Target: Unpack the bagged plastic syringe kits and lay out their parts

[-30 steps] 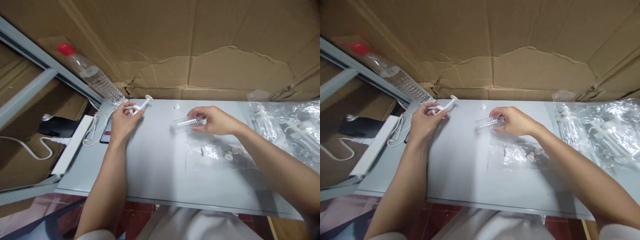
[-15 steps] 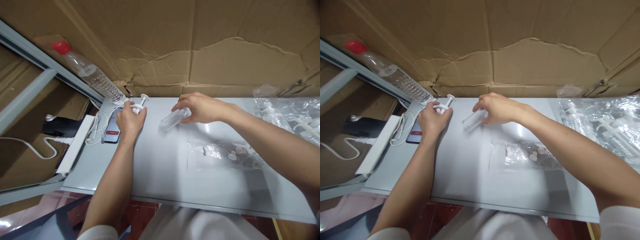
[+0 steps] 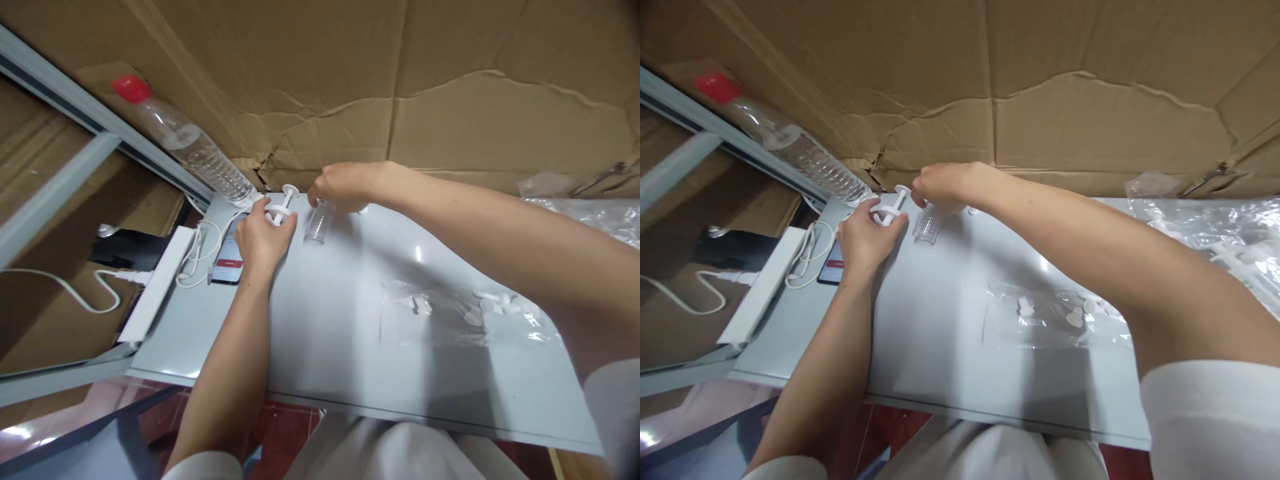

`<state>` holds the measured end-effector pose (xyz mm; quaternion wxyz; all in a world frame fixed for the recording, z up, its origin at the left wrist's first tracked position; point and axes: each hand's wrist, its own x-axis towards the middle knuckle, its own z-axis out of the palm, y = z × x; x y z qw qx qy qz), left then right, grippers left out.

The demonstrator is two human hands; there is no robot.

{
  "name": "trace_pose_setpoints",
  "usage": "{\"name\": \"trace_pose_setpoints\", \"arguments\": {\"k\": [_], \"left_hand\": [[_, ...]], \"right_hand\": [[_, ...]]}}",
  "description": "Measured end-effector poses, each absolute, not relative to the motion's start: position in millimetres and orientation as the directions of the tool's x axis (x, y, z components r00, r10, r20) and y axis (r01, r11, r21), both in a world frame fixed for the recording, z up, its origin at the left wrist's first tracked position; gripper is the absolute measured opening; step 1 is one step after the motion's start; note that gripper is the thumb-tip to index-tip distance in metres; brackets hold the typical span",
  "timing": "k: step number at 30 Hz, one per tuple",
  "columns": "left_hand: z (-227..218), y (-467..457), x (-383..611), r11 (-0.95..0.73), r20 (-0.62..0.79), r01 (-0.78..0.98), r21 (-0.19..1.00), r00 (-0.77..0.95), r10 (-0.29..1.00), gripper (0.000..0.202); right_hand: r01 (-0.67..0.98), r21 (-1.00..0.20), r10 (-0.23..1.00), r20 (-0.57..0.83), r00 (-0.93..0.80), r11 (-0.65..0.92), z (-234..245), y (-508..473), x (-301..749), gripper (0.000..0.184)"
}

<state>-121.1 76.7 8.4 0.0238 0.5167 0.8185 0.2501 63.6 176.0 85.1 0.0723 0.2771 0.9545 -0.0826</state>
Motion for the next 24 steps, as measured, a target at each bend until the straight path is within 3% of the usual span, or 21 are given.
{"name": "trace_pose_setpoints", "arguments": {"k": [3, 8, 19, 24], "left_hand": [[11, 73, -126, 0.345, 0.205, 0.821, 0.455, -0.473, 0.857, 0.068], [8, 75, -134, 0.331, 0.187, 0.764, 0.553, -0.501, 0.845, 0.059], [5, 78, -140, 0.286, 0.198, 0.784, 0.551, -0.456, 0.868, 0.061], [2, 79, -142, 0.256, 0.193, 0.782, 0.568, -0.429, 0.882, 0.064]], "right_hand": [[0.48, -0.041, 0.459, -0.231, -0.858, 0.876, 78, 188, 41, 0.044], [0.454, -0.047, 0.438, -0.195, -0.878, 0.89, 67, 200, 24, 0.049], [0.439, -0.066, 0.428, -0.138, -0.893, 0.896, 59, 199, 29, 0.067], [0.443, -0.054, 0.433, -0.13, -0.892, 0.895, 60, 194, 38, 0.064]]}}
